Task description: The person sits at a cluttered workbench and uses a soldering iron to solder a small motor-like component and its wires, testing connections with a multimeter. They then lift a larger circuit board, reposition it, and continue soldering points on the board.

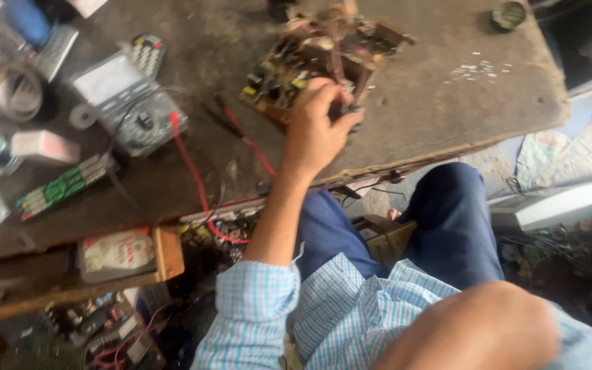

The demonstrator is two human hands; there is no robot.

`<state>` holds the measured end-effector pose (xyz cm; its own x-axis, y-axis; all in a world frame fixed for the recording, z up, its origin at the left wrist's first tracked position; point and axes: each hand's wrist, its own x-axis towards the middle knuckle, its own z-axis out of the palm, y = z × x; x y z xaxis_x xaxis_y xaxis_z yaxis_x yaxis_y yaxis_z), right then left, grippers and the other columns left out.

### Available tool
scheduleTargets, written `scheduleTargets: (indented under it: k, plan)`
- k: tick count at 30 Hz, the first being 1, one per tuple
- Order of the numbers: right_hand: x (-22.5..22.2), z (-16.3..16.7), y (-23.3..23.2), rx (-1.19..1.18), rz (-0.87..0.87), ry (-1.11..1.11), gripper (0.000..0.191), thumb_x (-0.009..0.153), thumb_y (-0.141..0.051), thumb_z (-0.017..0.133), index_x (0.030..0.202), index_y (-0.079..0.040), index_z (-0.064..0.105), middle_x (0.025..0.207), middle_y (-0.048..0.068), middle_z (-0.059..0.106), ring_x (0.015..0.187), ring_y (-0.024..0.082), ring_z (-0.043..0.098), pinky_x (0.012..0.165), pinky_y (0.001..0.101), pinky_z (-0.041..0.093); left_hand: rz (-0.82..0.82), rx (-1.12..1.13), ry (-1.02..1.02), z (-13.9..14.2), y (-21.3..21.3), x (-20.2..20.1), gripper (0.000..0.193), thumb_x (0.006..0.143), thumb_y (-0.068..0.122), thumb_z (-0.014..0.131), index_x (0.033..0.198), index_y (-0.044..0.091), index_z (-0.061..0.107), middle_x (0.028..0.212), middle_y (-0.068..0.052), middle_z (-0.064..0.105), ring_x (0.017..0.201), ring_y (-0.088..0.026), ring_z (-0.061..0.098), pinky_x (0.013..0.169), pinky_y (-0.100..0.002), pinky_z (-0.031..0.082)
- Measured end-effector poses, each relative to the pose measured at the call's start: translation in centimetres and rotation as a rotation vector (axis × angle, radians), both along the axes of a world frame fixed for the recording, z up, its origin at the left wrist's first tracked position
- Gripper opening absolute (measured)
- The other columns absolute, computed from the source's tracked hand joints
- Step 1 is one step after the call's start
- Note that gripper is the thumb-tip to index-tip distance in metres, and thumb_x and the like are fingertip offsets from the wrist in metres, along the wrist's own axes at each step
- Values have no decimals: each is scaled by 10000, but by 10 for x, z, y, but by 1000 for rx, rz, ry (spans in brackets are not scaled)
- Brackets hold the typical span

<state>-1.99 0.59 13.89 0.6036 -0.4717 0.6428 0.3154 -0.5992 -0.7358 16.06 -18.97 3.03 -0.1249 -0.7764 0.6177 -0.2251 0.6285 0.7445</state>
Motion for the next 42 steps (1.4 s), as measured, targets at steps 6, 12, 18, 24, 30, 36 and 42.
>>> scheduleTargets:
  k: [6, 12, 18, 24, 30, 36, 42]
  plan:
    - [36, -33, -2, -16, -404, -162, 177, 994, -66, 665, 1161, -16, 637, 1014, 124, 702, 795, 174, 660, 688, 254, 527, 105, 32, -142, -2, -13, 12, 391, 751, 186, 902, 1029, 58, 660, 1072, -88, 646, 1033, -301, 644, 935, -431, 494]
    - [3, -68, -29, 77, -791, -209, 188, 987, -22, 675, 1164, 8, 618, 984, 139, 698, 752, 158, 646, 654, 230, 510, 339, -115, -152, 1, 2, 16, 513, 751, 198, 849, 1177, 31, 619, 1194, -157, 602, 1135, -344, 601, 1035, -467, 470]
    - [-77, -67, -72, 356, -1011, 229, 205, 981, 23, 685, 1167, 32, 600, 953, 153, 694, 709, 143, 632, 621, 207, 493, 386, 171, -190, -3, 107, 33, 282, 884, 139, 852, 1074, 53, 663, 1004, -101, 664, 904, -304, 667, 807, -396, 557]
    - [-174, -81, -66, 424, -957, 329, 227, 974, 68, 694, 1170, 56, 581, 923, 168, 689, 666, 127, 618, 588, 183, 475, 517, 352, -222, -27, 170, -25, 260, 826, 88, 851, 1003, 31, 670, 904, -100, 679, 797, -277, 653, 694, -374, 536]
    - [-281, -84, -51, 262, -974, 136, 299, 845, 108, 721, 1107, 88, 576, 906, 185, 713, 688, 148, 684, 571, 198, 532, 513, 414, -191, -22, 151, -136, 279, 834, 84, 839, 1053, 28, 675, 974, -115, 692, 749, -251, 658, 645, -344, 552]
    - [-341, -92, -12, 217, -1071, 209, 251, 889, 93, 742, 1097, 73, 602, 973, 175, 729, 785, 159, 723, 701, 245, 580, 532, 16, -464, 23, 70, -140, 319, 910, 34, 737, 1210, 28, 629, 1285, -168, 611, 1206, -368, 629, 1023, -436, 537]
    - [-321, -102, 13, 357, -1022, 246, 298, 850, 35, 761, 1125, 21, 647, 959, 99, 756, 776, 77, 701, 711, 224, 557, 322, 45, -794, 45, 8, -96, 500, 840, -52, 688, 1329, -4, 594, 1393, -211, 576, 1239, -411, 591, 1006, -455, 509]
